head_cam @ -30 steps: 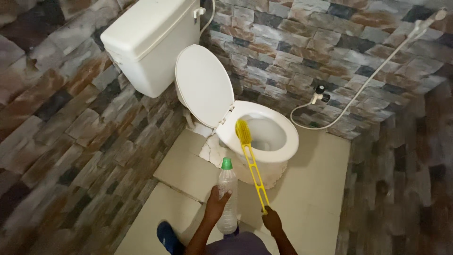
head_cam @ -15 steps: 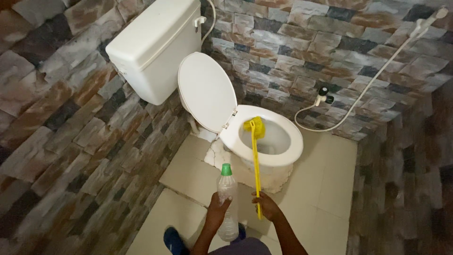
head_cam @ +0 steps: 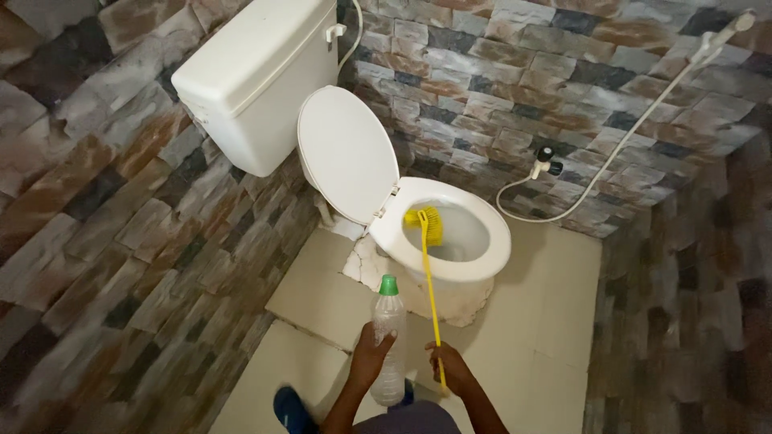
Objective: The person scrubs the inside of a toilet bowl with a yellow toilet brush while holding a plastic bottle in the other hand. The person repeatedly scrubs the bowl interior and does not flush or wipe the exterior.
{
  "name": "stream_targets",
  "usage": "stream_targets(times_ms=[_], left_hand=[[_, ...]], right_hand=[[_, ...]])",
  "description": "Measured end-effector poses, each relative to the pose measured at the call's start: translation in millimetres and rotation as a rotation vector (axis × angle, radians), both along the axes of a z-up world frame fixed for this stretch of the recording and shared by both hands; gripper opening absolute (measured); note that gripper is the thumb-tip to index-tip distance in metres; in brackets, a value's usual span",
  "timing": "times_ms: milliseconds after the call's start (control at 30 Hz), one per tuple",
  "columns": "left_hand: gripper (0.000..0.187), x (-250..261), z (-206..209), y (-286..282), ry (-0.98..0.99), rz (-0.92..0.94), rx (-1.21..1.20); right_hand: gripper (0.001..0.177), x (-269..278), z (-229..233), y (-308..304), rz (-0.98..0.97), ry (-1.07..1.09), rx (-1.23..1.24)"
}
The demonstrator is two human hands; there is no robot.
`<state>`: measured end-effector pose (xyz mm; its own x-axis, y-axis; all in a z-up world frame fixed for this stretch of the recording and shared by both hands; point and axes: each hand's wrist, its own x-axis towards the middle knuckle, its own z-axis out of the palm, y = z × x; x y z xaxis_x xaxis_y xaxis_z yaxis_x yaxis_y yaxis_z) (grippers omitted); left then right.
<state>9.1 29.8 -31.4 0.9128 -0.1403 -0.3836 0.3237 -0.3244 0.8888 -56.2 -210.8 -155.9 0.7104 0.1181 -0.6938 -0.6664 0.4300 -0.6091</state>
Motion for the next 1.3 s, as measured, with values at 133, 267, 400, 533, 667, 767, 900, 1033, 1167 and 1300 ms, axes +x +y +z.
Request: stream_targets(times_ms=[133, 267, 400, 533, 667, 767, 900, 1033, 1167, 1300], left_hand=[[0.081, 1, -2, -5, 0.090, -0.011, 0.067], [0.081, -7, -1, -8, 0.096, -0.029, 0.016], [0.074, -5, 20, -9, 0.088, -0.052, -0.008], [0.069, -8, 15, -12, 0.129, -0.071, 0.041], [0.068, -5, -10, -12, 0.033, -0.064, 0.026], [0.072, -5, -9, -15, 0.049, -0.068, -0.022], [0.092, -5, -20, -20, 0.112, -0.071, -0.020], [0.099, -6, -26, -14, 0.155, -0.062, 0.052], [0.093, -9, -37, 3, 0.046, -0.047, 0.076], [0.079, -14, -26, 11, 0.076, -0.013, 0.070]], right_hand=[[0.026, 48, 16, 2, -0.048, 0.121, -0.252], [0.019, 76, -25, -1, -0.133, -0.009, -0.139], [0.015, 68, -48, 0, -0.064, 0.013, -0.405], [0.023, 29, -64, -18, 0.180, -0.204, -0.757], [0.025, -15, 18, -31, 0.259, -0.072, -0.768], [0.023, -22, 53, -38, 0.293, 0.049, -0.858], [0.026, -11, 30, -43, 0.354, 0.047, -0.864], [0.027, 24, -58, -45, 0.257, -0.175, -0.620], [0.021, 77, -43, -19, 0.054, -0.008, -0.428], [0.013, 111, -43, -9, -0.280, -0.034, 0.102]])
